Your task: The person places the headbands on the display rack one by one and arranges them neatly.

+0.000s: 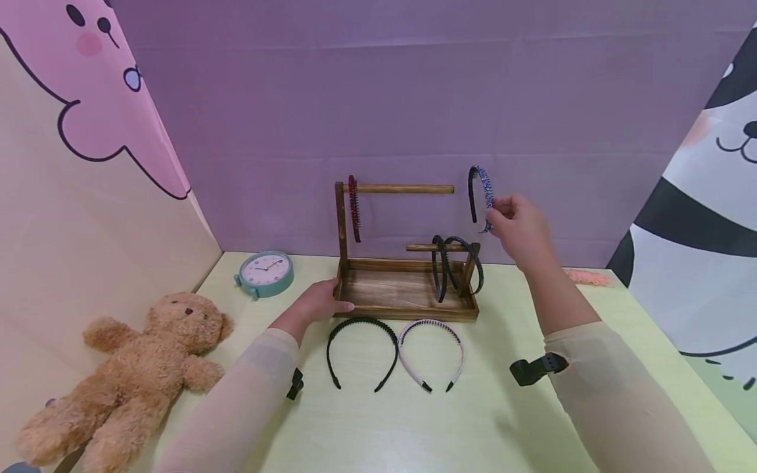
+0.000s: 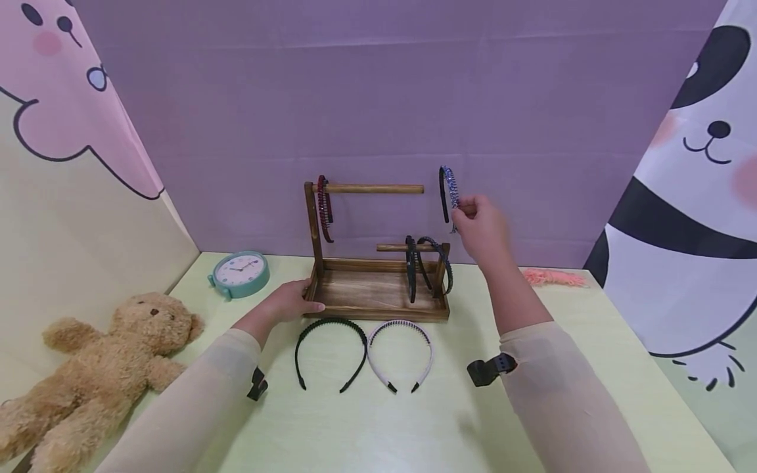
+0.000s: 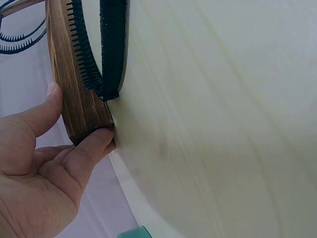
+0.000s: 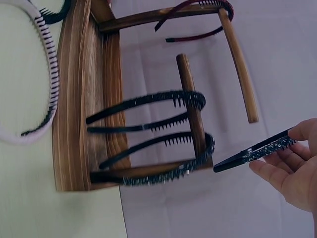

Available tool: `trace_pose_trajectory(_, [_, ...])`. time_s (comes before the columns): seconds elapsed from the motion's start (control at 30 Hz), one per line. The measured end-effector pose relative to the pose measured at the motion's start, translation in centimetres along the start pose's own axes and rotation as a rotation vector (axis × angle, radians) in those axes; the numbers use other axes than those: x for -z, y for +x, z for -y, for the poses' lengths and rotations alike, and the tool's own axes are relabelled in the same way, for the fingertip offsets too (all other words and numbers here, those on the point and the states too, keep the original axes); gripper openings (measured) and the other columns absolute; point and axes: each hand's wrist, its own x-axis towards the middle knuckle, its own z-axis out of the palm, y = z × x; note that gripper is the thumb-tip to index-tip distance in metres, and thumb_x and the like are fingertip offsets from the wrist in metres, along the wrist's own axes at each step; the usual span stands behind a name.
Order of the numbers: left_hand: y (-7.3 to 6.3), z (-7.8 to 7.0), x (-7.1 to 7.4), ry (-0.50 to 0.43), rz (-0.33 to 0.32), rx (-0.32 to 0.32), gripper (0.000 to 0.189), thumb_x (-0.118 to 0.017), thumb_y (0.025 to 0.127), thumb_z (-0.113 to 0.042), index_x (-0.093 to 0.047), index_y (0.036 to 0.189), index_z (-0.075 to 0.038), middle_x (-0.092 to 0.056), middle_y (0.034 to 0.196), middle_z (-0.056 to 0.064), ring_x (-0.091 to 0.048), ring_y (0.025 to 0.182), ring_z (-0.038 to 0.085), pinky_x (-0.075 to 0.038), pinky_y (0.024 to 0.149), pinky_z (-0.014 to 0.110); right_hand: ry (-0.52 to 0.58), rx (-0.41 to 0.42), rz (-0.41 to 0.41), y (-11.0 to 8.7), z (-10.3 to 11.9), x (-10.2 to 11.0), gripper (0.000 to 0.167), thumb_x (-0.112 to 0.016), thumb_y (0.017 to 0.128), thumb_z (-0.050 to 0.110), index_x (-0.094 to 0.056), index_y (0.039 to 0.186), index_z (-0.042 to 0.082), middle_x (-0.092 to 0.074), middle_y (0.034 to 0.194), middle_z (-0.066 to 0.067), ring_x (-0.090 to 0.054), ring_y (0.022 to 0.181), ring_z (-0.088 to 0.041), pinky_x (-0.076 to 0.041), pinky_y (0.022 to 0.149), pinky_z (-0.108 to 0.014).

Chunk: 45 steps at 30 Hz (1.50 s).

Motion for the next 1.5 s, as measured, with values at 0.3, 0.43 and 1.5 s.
trace_pose_trajectory(0.3, [-0.1,0.0,0.1,0.008,0.0,-0.001,0.087,-0.069,0.09,-0.039,-0.022,0.157,-0.01,-0.031,0.159,0.014,-0.028,0.147,0.034,-0.027,0.118,0.052,0.102,0.048,0.024,0.9,1.6,-2.8,0.043,-0.053,0.101,0.03,-0.048,0.133,0.001,-0.054,0.122,-0.014,-0.059,0.112,-0.027,-0.053,0.096,-0.035])
trace_pose_trajectory(0.43, [-0.1,-0.1,0.1,0.007,-0.001,0.008,0.087,-0.069,0.09,-0.039,-0.022,0.157,-0.011,-0.031,0.159,0.014,-0.028,0.147,0.035,-0.027,0.118,0.052,0.145,0.064,0.038,1.2,2.1,-4.1,0.039,-0.053,0.102,0.024,-0.048,0.132,0.0,-0.054,0.12,-0.013,-0.059,0.112,-0.028,-0.054,0.096,-0.035])
trace_pose_trajectory(1.5, [0.1,-0.3,0.0,-0.01,0.01,-0.003,0.085,-0.07,0.091,-0.037,-0.023,0.157,-0.011,-0.031,0.159,0.013,-0.028,0.147,0.034,-0.028,0.118,0.052,0.107,0.066,0.244,2.5,5.7,-13.1,0.032,-0.058,0.1,0.027,-0.055,0.126,0.009,-0.06,0.115,-0.009,-0.062,0.108,-0.025,-0.058,0.088,-0.035])
